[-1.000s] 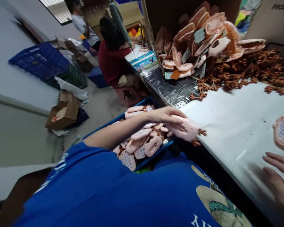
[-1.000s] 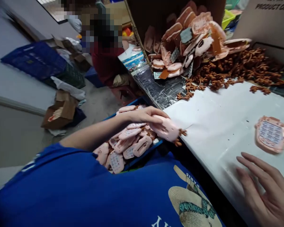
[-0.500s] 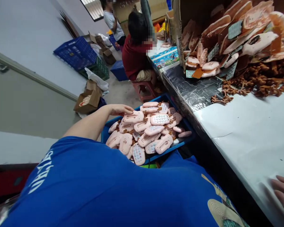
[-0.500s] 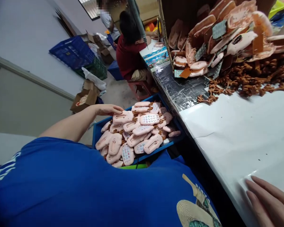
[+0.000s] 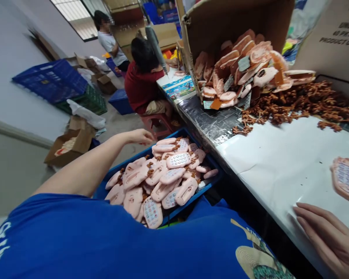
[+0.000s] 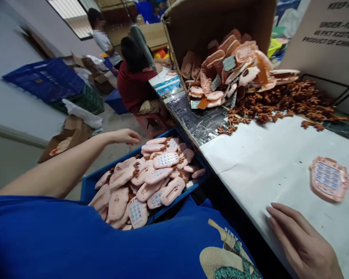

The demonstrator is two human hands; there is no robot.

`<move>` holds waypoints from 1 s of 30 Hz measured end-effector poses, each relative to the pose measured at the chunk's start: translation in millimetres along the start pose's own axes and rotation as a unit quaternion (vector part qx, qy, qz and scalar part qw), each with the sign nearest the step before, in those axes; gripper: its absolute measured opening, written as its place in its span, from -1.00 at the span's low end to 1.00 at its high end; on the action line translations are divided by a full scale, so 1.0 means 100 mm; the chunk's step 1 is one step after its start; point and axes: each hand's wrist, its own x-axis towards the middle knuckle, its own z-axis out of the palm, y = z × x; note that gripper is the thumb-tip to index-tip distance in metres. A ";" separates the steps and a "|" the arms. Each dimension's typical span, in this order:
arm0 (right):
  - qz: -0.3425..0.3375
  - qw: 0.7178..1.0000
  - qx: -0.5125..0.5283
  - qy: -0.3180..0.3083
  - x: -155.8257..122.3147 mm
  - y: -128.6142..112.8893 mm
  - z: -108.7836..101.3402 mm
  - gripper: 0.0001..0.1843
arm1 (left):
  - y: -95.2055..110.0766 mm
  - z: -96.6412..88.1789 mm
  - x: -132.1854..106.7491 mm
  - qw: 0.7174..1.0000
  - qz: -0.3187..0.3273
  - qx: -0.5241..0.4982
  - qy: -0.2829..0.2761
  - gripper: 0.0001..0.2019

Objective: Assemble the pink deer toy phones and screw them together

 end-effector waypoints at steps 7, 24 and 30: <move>-0.071 0.996 -0.032 0.042 0.11 -0.13 0.01 -0.76 | 1.89 0.14 0.68 0.933 0.260 0.069 0.239 -0.59; -0.051 0.998 0.028 0.029 0.20 -0.18 0.03 -0.78 | 3.20 0.02 1.29 0.877 0.214 0.153 0.401 -0.68; -0.030 0.998 0.046 0.022 0.17 -0.16 0.03 -0.79 | 2.99 -0.19 0.69 0.826 0.278 -0.015 0.489 -0.84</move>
